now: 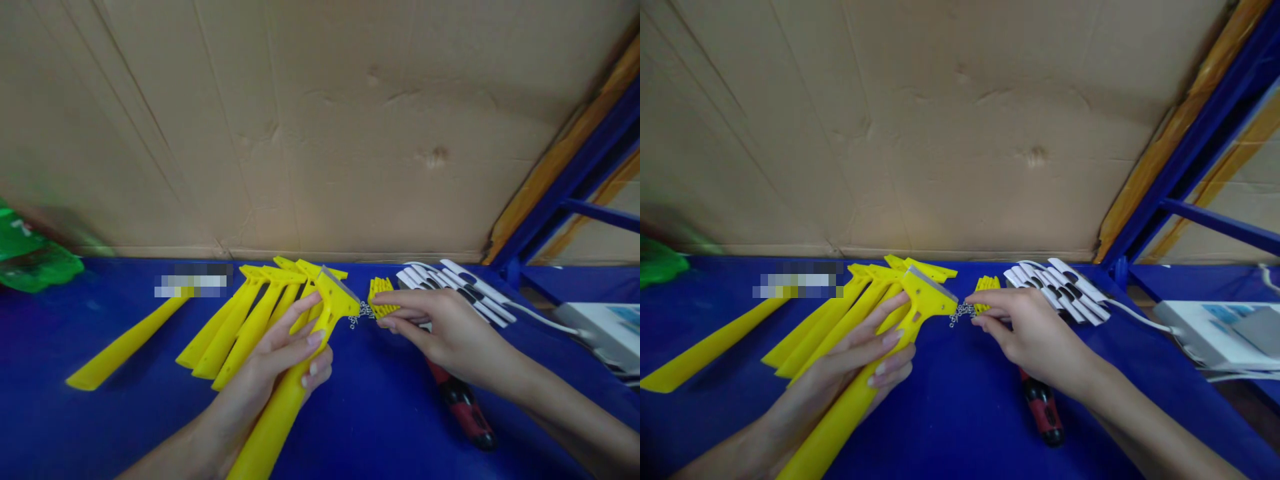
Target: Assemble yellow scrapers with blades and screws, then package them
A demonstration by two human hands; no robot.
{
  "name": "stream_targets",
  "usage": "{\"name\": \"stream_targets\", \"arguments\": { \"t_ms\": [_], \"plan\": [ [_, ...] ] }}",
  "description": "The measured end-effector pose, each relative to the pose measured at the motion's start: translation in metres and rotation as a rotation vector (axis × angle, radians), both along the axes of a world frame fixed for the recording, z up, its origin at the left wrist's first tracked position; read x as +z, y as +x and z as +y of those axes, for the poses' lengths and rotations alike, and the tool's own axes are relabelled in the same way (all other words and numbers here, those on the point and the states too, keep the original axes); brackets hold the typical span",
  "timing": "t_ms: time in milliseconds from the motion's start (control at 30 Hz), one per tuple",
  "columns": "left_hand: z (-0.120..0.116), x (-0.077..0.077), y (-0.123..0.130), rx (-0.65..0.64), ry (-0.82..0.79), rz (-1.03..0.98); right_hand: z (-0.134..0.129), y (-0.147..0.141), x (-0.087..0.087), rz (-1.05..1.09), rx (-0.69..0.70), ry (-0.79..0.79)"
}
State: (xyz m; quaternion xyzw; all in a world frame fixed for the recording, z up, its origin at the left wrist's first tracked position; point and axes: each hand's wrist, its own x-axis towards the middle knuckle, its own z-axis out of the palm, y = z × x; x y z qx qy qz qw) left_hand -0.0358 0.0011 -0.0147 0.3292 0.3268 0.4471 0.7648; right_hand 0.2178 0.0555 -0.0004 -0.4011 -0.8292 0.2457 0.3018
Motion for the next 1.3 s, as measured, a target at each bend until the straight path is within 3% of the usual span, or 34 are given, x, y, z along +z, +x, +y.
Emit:
{"name": "stream_targets", "arguments": {
  "t_ms": [167,333,400,533,667,933,1300],
  "plan": [
    [-0.001,-0.003,0.002,0.013,0.009,-0.010,0.002,0.000,0.001,-0.150,-0.065,0.146],
    [0.000,-0.006,0.000,0.018,0.003,-0.015,0.003,-0.004,0.000,-0.038,-0.139,0.163],
    [0.001,-0.008,-0.002,-0.002,-0.002,-0.011,0.002,-0.005,-0.002,0.092,-0.144,0.069],
    [0.003,-0.013,-0.004,-0.043,0.037,-0.019,-0.001,-0.008,-0.002,0.405,-0.070,-0.267],
    [0.003,-0.013,-0.002,-0.094,0.063,-0.008,-0.005,-0.012,0.001,0.496,-0.011,-0.482],
    [0.002,-0.010,0.003,-0.156,0.107,-0.017,-0.004,-0.016,-0.008,0.349,-0.045,-0.218],
    [-0.001,-0.001,-0.001,-0.200,0.052,-0.076,0.000,-0.014,-0.006,0.454,-0.057,-0.326]
  ]
}}
